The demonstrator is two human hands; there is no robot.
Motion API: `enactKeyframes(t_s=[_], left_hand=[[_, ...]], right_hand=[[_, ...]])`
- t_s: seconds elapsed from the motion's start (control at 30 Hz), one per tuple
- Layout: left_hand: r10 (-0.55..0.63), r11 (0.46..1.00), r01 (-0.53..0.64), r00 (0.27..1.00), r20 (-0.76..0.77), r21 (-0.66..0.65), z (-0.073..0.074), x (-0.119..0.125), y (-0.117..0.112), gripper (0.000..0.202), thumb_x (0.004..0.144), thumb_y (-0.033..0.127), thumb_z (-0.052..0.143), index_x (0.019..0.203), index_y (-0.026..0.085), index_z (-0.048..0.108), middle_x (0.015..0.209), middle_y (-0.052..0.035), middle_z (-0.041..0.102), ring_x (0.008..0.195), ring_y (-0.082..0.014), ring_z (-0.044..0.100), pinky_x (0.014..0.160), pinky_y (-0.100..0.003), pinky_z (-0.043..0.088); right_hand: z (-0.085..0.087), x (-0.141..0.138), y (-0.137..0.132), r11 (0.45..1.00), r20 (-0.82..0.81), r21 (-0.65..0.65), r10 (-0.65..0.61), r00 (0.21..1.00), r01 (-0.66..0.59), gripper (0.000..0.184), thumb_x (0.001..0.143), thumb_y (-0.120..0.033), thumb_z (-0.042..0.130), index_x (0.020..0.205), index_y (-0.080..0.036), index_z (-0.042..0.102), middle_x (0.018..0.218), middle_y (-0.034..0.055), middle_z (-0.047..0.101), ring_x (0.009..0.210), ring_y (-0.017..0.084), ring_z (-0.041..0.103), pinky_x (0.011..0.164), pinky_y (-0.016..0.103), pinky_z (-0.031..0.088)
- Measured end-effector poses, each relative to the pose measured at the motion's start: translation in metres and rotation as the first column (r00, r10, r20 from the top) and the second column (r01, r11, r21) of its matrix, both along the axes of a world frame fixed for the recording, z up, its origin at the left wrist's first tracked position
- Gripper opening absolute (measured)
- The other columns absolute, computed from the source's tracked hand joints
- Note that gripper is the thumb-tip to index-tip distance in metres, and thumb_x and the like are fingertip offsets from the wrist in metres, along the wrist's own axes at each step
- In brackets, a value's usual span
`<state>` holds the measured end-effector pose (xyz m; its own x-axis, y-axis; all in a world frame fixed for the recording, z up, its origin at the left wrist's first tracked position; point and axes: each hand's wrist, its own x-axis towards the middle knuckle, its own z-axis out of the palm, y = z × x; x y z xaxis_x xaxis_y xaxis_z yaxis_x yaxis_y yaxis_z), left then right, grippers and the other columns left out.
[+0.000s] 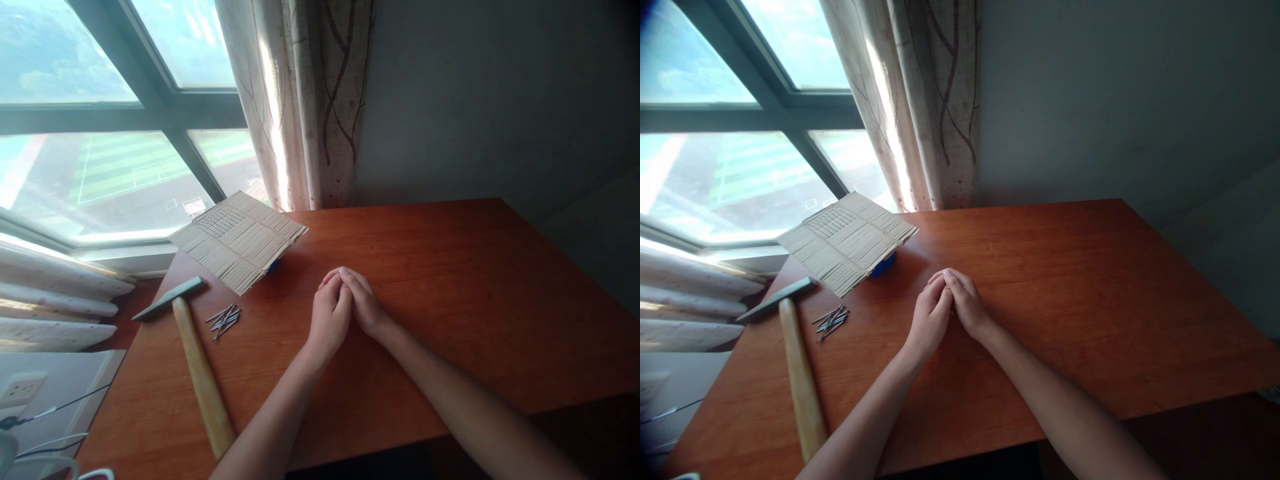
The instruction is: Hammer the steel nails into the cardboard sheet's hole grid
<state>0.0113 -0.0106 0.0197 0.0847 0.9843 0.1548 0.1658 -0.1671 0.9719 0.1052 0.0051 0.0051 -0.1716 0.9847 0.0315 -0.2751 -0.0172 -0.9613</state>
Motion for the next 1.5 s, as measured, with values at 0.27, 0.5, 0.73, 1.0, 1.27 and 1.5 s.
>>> enactKeyframes(t_s=[0.27,0.5,0.73,1.0,1.27,1.5], left_hand=[[-0.016,1.000,0.016,1.000,-0.006,-0.006,-0.0015,0.0001,-0.0012,0.024,0.095,0.022,0.043,0.075,0.018,0.055,0.082,-0.0031,0.065,0.081,-0.0169,0.059,0.074,-0.028,0.044],[-0.015,1.000,0.015,1.000,0.004,-0.002,0.0000,-0.0003,-0.0005,0.023,0.095,0.020,0.043,0.077,0.018,0.057,0.084,-0.0040,0.064,0.082,-0.0177,0.059,0.075,-0.028,0.045],[-0.024,0.998,0.024,1.000,0.004,0.063,-0.0019,-0.0006,0.0004,0.021,0.095,0.019,0.043,0.079,0.018,0.055,0.085,-0.0041,0.063,0.082,-0.0172,0.056,0.078,-0.028,0.044],[-0.041,0.995,0.038,0.999,0.033,0.088,-0.0015,-0.0011,-0.0007,0.020,0.096,0.019,0.043,0.080,0.018,0.054,0.083,-0.0030,0.061,0.081,-0.0161,0.055,0.075,-0.026,0.044],[-0.039,0.997,0.038,0.999,0.023,0.062,0.0029,-0.0007,-0.0013,0.022,0.097,0.021,0.043,0.078,0.018,0.054,0.082,-0.0028,0.060,0.081,-0.0163,0.054,0.075,-0.026,0.043],[-0.035,0.998,0.034,0.999,0.012,0.045,0.0022,-0.0003,-0.0012,0.021,0.095,0.020,0.043,0.078,0.018,0.055,0.085,-0.0035,0.062,0.080,-0.0164,0.055,0.075,-0.026,0.044]], right_hand=[[0.0029,0.0005,-0.0007,1.000,0.022,-0.015,-0.013,1.000,0.013,0.038,0.096,-0.048,0.047,0.086,-0.019,0.069,0.081,0.0036,0.069,0.074,0.017,0.061,0.072,0.030,0.048],[0.0050,0.0020,-0.0010,1.000,0.046,0.000,-0.007,0.999,0.007,0.038,0.097,-0.049,0.047,0.087,-0.020,0.069,0.080,0.0035,0.070,0.074,0.018,0.063,0.064,0.028,0.048],[0.0051,0.0008,-0.0001,0.999,0.054,0.026,-0.019,0.998,0.018,0.040,0.098,-0.052,0.047,0.087,-0.020,0.069,0.082,0.0035,0.071,0.078,0.018,0.065,0.071,0.029,0.050],[0.0035,0.0021,-0.0001,0.999,0.048,0.041,-0.004,0.999,0.002,0.042,0.097,-0.055,0.048,0.089,-0.020,0.069,0.082,0.0037,0.070,0.079,0.018,0.066,0.069,0.028,0.050],[0.0042,0.0028,-0.0010,0.999,0.065,0.035,-0.007,0.998,0.005,0.045,0.098,-0.057,0.044,0.089,-0.020,0.068,0.086,0.0044,0.071,0.082,0.018,0.066,0.069,0.028,0.050],[0.0040,0.0029,-0.0010,0.999,0.102,0.030,-0.015,0.995,0.012,0.046,0.097,-0.059,0.044,0.088,-0.020,0.068,0.086,0.0044,0.071,0.080,0.019,0.065,0.067,0.028,0.050]])
